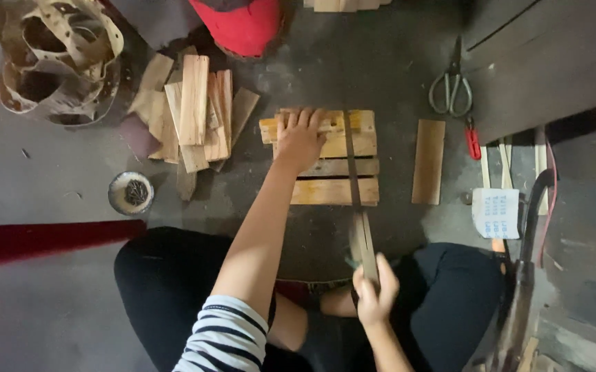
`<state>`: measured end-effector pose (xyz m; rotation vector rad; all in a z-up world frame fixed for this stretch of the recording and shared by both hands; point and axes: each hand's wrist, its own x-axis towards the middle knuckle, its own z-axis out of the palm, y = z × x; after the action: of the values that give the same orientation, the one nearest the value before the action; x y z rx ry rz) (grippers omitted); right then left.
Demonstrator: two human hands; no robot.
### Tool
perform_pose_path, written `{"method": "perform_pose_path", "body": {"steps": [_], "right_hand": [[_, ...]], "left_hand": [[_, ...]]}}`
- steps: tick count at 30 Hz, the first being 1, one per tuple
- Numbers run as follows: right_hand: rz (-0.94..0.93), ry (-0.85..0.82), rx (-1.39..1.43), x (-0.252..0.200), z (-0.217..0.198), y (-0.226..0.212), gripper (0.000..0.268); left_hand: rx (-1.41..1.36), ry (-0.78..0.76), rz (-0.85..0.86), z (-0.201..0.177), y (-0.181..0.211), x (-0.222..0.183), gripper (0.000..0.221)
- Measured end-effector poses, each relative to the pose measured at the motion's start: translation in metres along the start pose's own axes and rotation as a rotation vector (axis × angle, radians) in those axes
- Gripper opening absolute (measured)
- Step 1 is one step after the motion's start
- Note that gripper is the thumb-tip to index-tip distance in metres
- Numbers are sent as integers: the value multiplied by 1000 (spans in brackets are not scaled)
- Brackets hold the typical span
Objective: Using a hand saw to cut through small wooden slats on a wooden assembly.
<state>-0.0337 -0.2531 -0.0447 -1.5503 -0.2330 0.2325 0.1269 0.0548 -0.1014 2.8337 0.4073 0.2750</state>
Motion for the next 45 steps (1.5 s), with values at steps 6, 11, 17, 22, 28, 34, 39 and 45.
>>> {"method": "perform_pose_path", "body": {"steps": [6, 11, 17, 22, 28, 34, 39, 45], "right_hand": [[45, -6, -120, -13, -4, -15, 21], [11, 0, -95, 13, 4, 1, 20], [38, 58, 12, -28, -14, 37, 43], [164, -9, 301, -43, -38, -40, 4], [175, -54, 118, -33, -60, -55, 15], [-16, -53, -259, -19, -46, -44, 36], [-32, -8, -354, -12, -32, -51, 12], [-35, 24, -271, -6, -17, -76, 11]], "left_hand": [[19, -9, 10, 1, -2, 2, 54], [76, 12, 24, 2, -1, 0, 55], [48, -229, -38, -15, 3, 2, 58], [34, 114, 49, -3, -4, -2, 56], [-66, 241, 43, -36, 8, 0, 55], [-31, 366, 137, -45, 16, 9, 24], [100, 303, 134, -19, 13, 23, 22], [153, 247, 140, -17, 12, 24, 16]]}}
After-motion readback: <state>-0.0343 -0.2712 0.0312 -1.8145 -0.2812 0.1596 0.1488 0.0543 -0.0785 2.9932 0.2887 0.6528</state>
